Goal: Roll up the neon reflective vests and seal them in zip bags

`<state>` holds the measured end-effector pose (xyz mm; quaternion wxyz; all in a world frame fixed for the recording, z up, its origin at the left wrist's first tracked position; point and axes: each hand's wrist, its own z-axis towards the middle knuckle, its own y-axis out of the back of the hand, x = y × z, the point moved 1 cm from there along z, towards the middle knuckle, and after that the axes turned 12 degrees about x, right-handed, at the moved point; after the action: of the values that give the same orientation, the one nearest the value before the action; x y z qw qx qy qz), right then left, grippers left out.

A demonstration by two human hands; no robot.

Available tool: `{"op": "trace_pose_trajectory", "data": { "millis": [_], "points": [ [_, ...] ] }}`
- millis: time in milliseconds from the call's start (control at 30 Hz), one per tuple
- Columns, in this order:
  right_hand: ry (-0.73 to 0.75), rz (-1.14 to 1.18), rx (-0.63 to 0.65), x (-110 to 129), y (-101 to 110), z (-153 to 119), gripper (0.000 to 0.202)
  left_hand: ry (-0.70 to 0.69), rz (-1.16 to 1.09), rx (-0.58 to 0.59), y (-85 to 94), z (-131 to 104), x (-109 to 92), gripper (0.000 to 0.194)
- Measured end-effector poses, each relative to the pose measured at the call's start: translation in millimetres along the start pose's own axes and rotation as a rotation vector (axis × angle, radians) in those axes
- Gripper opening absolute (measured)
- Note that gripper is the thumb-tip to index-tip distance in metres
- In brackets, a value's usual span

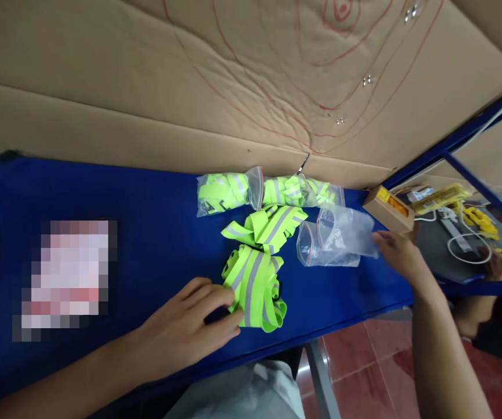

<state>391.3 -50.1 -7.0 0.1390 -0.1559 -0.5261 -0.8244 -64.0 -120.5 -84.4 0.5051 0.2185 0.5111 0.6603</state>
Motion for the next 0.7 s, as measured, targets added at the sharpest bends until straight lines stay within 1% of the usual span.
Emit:
{"op": "trace_pose_trajectory", "data": {
  "millis": [33,67,133,167,233,267,333,367,433,500,533,600,667,700],
  "points": [
    [0.020,-0.024,-0.044,4,-4,-4,0.029,-0.038,0.062,-0.016,-0.7,-1,-3,0.017],
    [0.040,-0.057,-0.087,13,-8,-6,0.027,-0.082,0.115,-0.028,-2.6,-1,-7,0.021],
    [0.117,-0.081,-0.132,47,-18,-4,0.026,-0.131,0.198,0.011,-10.7,2,-12,0.022],
    [0.214,-0.068,-0.020,70,-27,1,0.025,-0.126,0.235,0.058,-16.6,6,-14,0.022],
    [0.323,-0.022,0.205,120,-50,18,0.027,-0.044,0.301,0.158,-29.5,21,-14,0.029],
    [0.295,-0.011,0.347,143,-64,30,0.033,-0.001,0.317,0.194,-35.1,30,-14,0.033],
    [0.170,-0.102,0.595,179,-96,55,0.042,0.083,0.344,0.234,-42.0,49,-14,0.039],
    [0.131,-0.118,0.636,191,-112,68,0.044,0.103,0.349,0.237,-42.8,58,-15,0.040],
    [0.077,-0.115,0.685,204,-139,90,0.046,0.106,0.348,0.238,-40.3,66,-19,0.040],
    [0.075,-0.059,0.729,208,-157,106,0.041,0.082,0.313,0.238,-35.2,61,-25,0.036],
    [0.087,-0.018,0.743,210,-161,110,0.035,0.070,0.284,0.236,-32.6,54,-27,0.034],
    [0.136,0.081,0.738,218,-158,109,0.026,0.061,0.217,0.230,-29.1,35,-32,0.031],
    [0.206,0.187,0.694,237,-144,90,0.022,0.085,0.156,0.235,-29.0,18,-36,0.033],
    [0.252,0.229,0.666,250,-134,73,0.022,0.110,0.121,0.244,-30.7,13,-38,0.036]
  ]
}}
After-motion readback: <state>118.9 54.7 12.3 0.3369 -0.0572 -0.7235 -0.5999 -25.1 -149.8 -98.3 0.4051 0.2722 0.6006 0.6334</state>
